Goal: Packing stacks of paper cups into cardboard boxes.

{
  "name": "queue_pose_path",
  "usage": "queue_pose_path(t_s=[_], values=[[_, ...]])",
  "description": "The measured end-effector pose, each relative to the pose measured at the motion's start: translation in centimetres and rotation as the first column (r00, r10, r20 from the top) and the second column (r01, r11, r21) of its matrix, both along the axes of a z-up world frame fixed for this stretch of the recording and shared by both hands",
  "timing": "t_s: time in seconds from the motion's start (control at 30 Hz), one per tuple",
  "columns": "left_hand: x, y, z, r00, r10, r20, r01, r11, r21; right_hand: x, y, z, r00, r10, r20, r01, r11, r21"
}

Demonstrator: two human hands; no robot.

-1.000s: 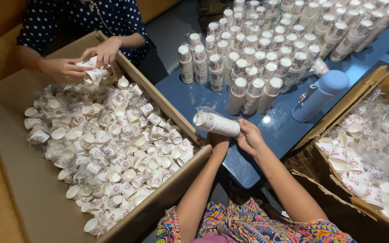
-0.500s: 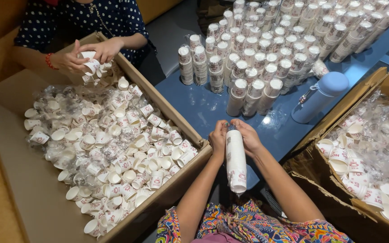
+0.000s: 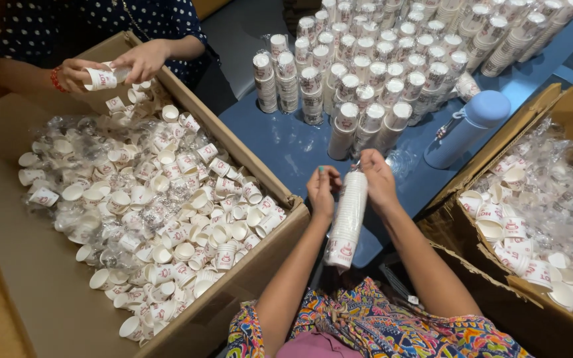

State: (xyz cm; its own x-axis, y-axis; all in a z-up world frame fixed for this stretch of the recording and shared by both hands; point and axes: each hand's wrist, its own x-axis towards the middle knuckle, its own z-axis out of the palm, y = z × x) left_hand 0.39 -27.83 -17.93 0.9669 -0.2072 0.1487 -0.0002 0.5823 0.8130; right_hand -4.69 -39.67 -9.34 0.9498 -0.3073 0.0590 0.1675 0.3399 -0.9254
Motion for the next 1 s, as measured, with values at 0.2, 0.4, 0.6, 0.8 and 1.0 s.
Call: queue_pose_path(t_s=[0.2,0.4,0.6,0.8,1.0], values=[[-2.7,-0.5,7.7,0.967,-0.245,0.074,0.253,0.959,-0.127,0.0,-1.0,1.6,0.985,-0.114,0.127,0.117,0.993,-0.015],[-3.1,-0.3,7.1,0.978,-0.159,0.136,0.162,0.987,-0.014,0.1,-0.5,0.6,0.96,-0.112,0.258,0.139,0.986,-0.091],[-4.0,2.5,12.9,0.802,0.082,0.591,-0.326,0.889,0.32,-0.1,0.6,2.9,0.813,-0.353,0.463,0.486,0.849,-0.206],[-2.9,4.0,15.3,0.579,-0.045,0.814,-0.329,0.901,0.284,-2.9,3.0,6.7,0.807,-0.147,0.572,0.518,0.641,-0.567],[-3.4,4.5,15.1,0.484,0.027,0.875,-0.524,0.81,0.265,-3.6,3.0,7.6,0.702,-0.085,0.707,0.663,0.44,-0.605]])
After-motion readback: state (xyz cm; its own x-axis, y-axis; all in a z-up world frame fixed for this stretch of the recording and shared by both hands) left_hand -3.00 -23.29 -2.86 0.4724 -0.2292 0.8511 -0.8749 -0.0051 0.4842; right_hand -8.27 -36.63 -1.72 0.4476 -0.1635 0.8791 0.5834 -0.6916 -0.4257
